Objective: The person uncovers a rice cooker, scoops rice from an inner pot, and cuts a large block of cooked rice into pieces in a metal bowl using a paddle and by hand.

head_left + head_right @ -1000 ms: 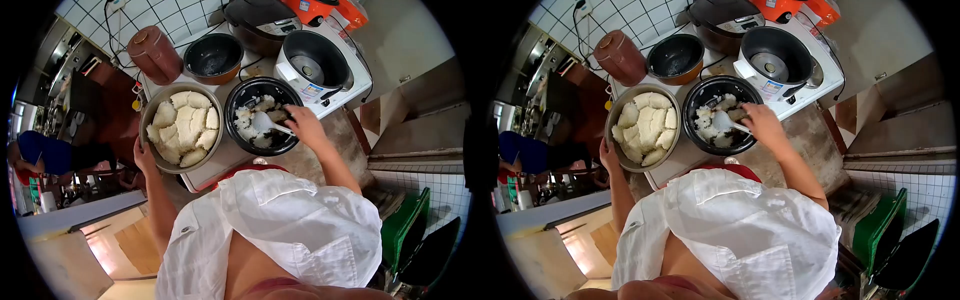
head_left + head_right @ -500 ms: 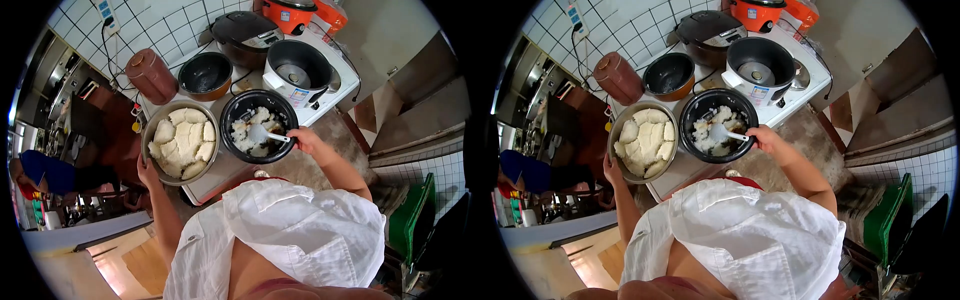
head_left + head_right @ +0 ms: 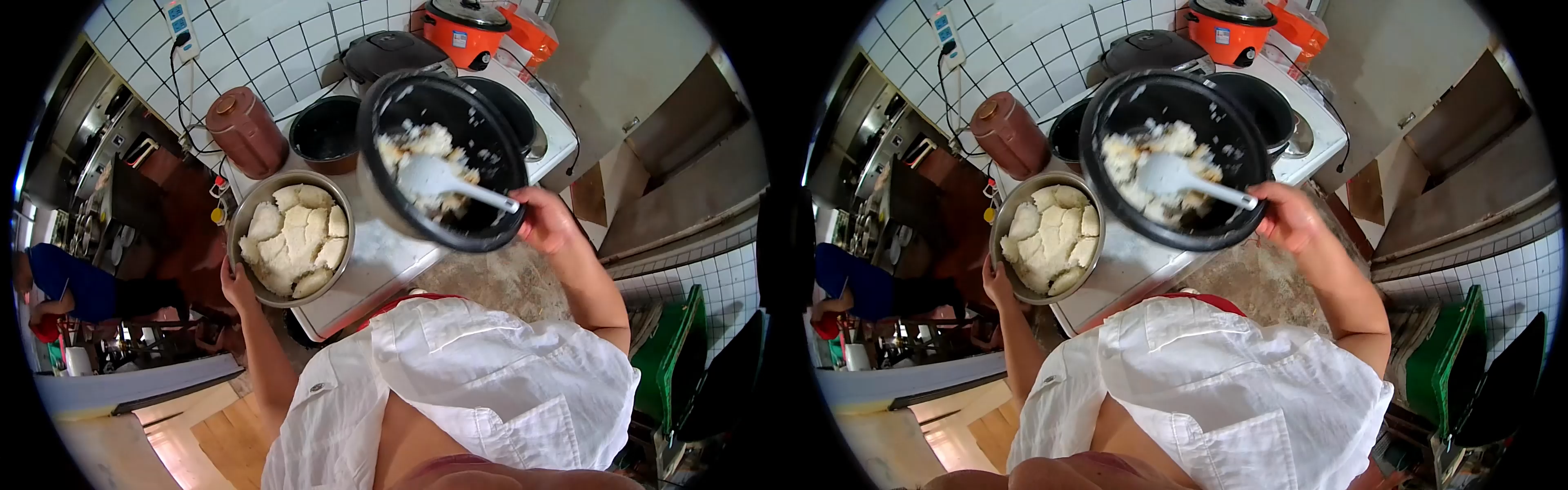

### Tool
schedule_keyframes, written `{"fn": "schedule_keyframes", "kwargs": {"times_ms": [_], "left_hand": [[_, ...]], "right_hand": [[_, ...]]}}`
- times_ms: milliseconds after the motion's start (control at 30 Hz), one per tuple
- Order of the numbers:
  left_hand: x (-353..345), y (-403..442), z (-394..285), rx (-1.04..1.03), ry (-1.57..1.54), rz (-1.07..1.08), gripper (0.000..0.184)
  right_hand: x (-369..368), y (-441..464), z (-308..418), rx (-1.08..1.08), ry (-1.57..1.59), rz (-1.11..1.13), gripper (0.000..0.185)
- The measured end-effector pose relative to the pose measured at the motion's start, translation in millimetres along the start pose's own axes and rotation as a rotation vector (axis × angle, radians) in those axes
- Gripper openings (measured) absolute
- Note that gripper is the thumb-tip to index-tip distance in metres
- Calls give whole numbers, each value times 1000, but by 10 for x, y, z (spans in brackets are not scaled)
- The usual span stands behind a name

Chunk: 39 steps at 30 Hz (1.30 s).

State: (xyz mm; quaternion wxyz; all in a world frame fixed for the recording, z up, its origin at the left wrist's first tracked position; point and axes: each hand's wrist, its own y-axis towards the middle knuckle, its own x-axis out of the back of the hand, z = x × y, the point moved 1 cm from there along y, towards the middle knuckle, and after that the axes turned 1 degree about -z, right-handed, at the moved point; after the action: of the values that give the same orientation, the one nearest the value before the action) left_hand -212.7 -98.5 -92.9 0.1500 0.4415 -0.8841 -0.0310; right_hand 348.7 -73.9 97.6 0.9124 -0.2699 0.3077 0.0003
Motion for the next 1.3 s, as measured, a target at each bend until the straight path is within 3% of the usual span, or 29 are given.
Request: {"fn": "schedule_keyframes", "kwargs": {"times_ms": [33,100,167,367,733,833,900,967,1067,1167,1233,1300], "left_hand": [[1,14,29,-4,14,-2,38],[8,-20,1,-9,73,0,38],[22,-87,-207,-13,163,-3,38],[13,16,46,-83,101,-25,37],[5,-72,-146,6,155,-66,40],[6,-90,-222,46,170,-64,40],[10,-71,-168,29,206,-60,40],[16,-56,-163,15,202,-54,40],[15,-24,38,13,98,-34,39],[-2,14,63,-25,46,-47,38],[1,-34,-3,-27,63,-53,38],[8,-49,-85,-6,97,-42,38]], "right_hand": [[-22,27,95,71,12,-97,12],[179,189,377,185,-15,-35,10],[224,258,657,264,-52,-140,10],[630,901,1269,392,-177,-262,10],[1050,1641,1573,230,-640,-310,13],[949,1526,1578,215,-864,-334,20],[1037,1549,1643,188,-1356,-477,35],[1189,1601,1581,131,-1307,-510,41],[996,1397,1423,181,-1508,-539,36],[681,1245,1124,1500,-2038,-806,27],[163,1162,785,1318,-1588,-331,23],[-195,1252,231,942,-1362,-9,24]]}}
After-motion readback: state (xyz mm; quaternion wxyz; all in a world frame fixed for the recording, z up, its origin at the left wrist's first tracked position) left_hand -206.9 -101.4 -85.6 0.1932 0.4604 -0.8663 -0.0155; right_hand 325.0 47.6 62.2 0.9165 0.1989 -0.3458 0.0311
